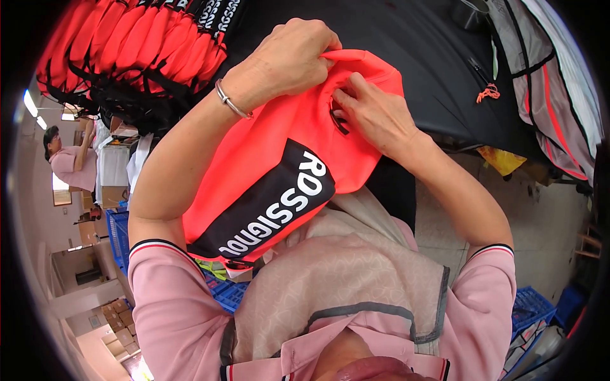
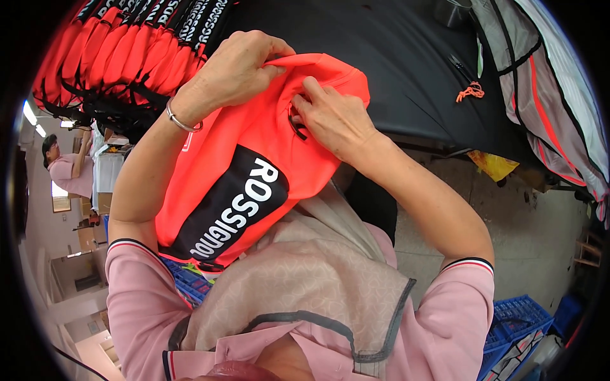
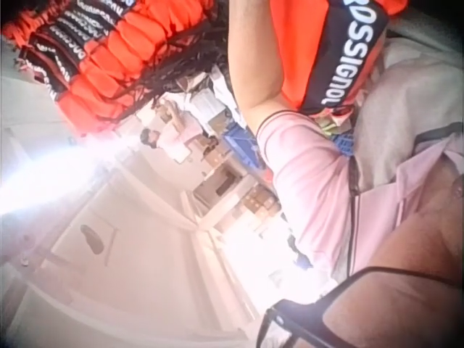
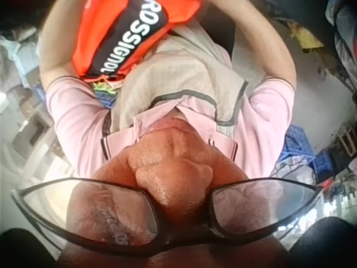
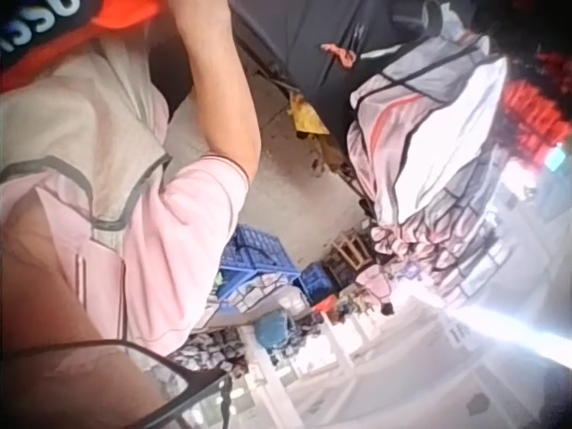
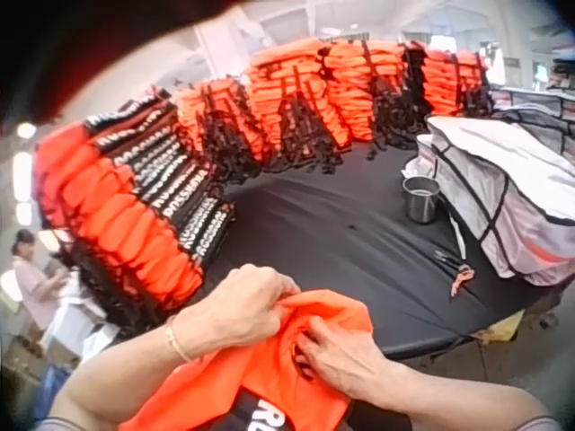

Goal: Inspecting and trimming loose threads from a red and black backpack using small snips.

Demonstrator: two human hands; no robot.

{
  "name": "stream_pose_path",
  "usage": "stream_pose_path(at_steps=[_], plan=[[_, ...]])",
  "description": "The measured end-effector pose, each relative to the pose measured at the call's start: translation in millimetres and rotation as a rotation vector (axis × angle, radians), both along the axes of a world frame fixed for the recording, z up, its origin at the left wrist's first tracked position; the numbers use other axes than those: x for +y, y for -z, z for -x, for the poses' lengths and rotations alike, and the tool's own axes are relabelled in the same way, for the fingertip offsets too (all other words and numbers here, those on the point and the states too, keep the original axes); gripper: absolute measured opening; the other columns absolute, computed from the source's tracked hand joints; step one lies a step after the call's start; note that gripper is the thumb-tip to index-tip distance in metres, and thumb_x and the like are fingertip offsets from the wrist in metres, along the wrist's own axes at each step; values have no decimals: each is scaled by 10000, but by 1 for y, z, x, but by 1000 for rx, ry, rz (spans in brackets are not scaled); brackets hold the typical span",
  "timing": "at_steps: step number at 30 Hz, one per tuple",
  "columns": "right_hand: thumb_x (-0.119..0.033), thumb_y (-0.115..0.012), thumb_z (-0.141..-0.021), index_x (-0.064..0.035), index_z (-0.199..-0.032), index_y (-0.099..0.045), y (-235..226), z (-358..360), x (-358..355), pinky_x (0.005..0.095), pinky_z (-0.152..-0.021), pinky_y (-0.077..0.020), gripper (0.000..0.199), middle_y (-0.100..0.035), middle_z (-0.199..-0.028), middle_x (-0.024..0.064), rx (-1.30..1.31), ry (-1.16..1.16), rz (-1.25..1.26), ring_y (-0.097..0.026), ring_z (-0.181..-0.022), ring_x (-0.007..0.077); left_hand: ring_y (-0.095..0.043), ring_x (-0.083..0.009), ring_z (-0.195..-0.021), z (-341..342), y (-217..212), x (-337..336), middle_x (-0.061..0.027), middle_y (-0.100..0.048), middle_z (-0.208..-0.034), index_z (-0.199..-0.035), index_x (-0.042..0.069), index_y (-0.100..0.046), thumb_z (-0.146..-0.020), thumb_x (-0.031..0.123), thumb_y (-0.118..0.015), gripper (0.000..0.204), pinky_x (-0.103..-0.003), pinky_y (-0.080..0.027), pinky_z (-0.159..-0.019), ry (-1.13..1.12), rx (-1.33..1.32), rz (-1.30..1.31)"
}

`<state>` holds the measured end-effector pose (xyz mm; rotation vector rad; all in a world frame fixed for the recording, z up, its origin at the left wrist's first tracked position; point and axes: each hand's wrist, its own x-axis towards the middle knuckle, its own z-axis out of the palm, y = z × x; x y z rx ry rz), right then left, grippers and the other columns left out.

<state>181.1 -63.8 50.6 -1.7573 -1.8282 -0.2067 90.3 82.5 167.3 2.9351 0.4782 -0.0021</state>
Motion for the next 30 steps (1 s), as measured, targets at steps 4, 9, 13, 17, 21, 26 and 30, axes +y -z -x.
stream_pose_path(at_steps=[4,9,13,17,21,26,30], plan=[[-257,-659,-885,-7,-902,-636,-15,-5,0,409,-674,-524,252,-529,-935,124,92,-12,184,-594,-885,280,-714,-326,-823,3,3,3,-206,-716,-894,-1020,-39,-711,-838,116,-681,240,-365,-568,-777,91,-97,-58],[-241,-691,-859,-9,-813,-592,-77,-13,-51,405,-776,-426,256,-506,-898,128,354,-244,212,-521,-847,310,-671,-299,-675,16,12,55,-164,-690,-761,-922,15,-716,-843,239,-720,238,-363,-522,-644,129,-279,-140],[-216,-732,-818,-34,-768,-575,-78,-3,-121,375,-781,-403,246,-501,-868,91,360,-181,87,-498,-819,276,-579,-240,-564,48,12,121,-141,-611,-646,-873,19,-721,-871,447,-686,430,-373,-456,-584,-177,-302,43],[-225,-774,-782,-52,-753,-604,-77,-25,-132,373,-802,-416,244,-524,-854,66,289,-224,209,-520,-843,252,-494,-121,-524,32,6,90,-67,-568,-591,-846,-6,-702,-875,332,-726,339,-309,-420,-544,-76,-547,81],[-398,-815,-719,10,-1068,-635,-88,-53,-82,400,-836,-473,566,-604,-987,134,157,90,14,-590,-940,313,-404,9,-637,36,-33,37,101,-497,-686,-821,-7,-660,-920,106,-697,155,-174,-327,-557,20,-728,293],[-542,-813,-675,32,-1270,-552,-88,-71,-38,367,-918,-474,867,-645,-1032,172,434,-128,669,-611,-996,299,-390,-12,-575,58,-73,2,70,-451,-591,-817,-17,-669,-889,136,-732,181,-208,-305,-507,68,-850,120],[-463,-583,-930,5,-1053,-698,-86,-95,-36,284,-685,-475,498,-653,-793,18,970,-65,781,-575,-740,102,-371,17,-601,87,-91,16,111,-462,-642,-818,-20,-659,-884,77,-736,141,-176,-273,-528,21,-989,276]])
